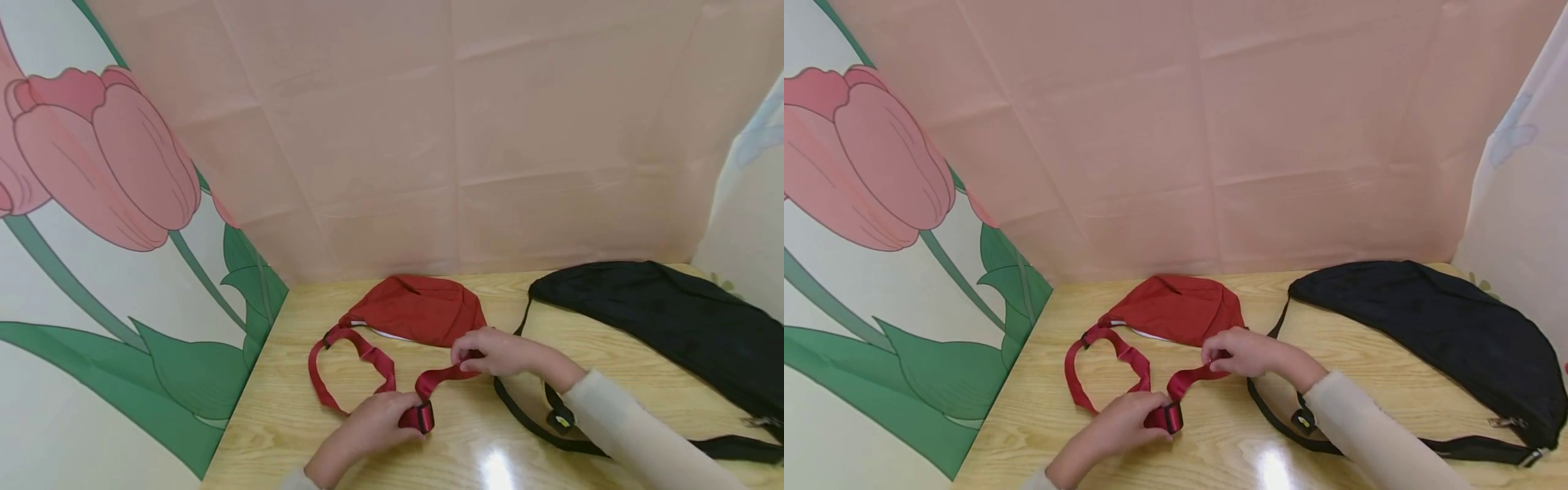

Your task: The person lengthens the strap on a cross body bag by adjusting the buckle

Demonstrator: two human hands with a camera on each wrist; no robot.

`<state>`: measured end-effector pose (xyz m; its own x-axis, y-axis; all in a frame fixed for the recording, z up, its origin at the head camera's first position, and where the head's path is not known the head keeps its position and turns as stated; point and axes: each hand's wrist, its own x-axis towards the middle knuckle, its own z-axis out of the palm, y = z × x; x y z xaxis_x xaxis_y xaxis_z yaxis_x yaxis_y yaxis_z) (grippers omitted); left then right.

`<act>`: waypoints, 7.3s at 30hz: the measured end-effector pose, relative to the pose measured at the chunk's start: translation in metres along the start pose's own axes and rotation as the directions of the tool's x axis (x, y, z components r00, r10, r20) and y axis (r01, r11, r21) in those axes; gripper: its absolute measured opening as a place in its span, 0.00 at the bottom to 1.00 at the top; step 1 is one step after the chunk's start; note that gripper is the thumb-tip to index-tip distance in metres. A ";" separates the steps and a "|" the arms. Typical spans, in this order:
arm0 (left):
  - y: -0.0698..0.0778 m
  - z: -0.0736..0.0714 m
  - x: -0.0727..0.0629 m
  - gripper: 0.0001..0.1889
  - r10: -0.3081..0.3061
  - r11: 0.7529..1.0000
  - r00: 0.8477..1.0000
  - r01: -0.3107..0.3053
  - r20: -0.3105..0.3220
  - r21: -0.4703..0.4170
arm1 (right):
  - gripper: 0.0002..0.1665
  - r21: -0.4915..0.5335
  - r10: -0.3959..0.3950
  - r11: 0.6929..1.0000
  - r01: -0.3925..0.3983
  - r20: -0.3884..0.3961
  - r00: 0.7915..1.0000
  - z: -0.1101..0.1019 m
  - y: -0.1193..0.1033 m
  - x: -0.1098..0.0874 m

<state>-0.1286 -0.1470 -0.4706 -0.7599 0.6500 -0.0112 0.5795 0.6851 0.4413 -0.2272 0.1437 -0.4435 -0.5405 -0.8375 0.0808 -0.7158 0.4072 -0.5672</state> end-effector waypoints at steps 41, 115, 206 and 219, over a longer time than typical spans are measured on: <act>-0.033 -0.076 0.026 0.14 0.035 0.998 0.956 -0.049 0.290 0.039 | 0.21 -0.473 -0.036 0.881 0.022 -0.020 0.999 0.041 -0.056 -0.010; -0.215 -0.078 -0.019 0.36 -0.574 0.798 0.818 0.551 0.028 0.244 | 0.09 -0.343 -0.076 0.935 0.087 0.045 0.996 0.089 -0.059 -0.040; 0.066 -0.031 0.125 0.36 0.178 0.912 0.983 -0.186 0.055 0.365 | 0.42 -0.477 0.160 0.765 -0.433 -0.510 0.845 0.006 -0.019 -0.201; 0.144 0.012 0.146 0.40 0.246 0.860 0.939 -0.326 0.239 0.394 | 0.43 -0.398 0.307 0.683 -0.613 -0.605 0.735 0.012 0.002 -0.289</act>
<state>-0.1531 0.0506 -0.4195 -0.5007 0.8578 -0.1160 0.8615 0.5069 0.0295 -0.0664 0.3821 -0.4780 -0.8842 -0.2702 0.3810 -0.3337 0.9362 -0.1107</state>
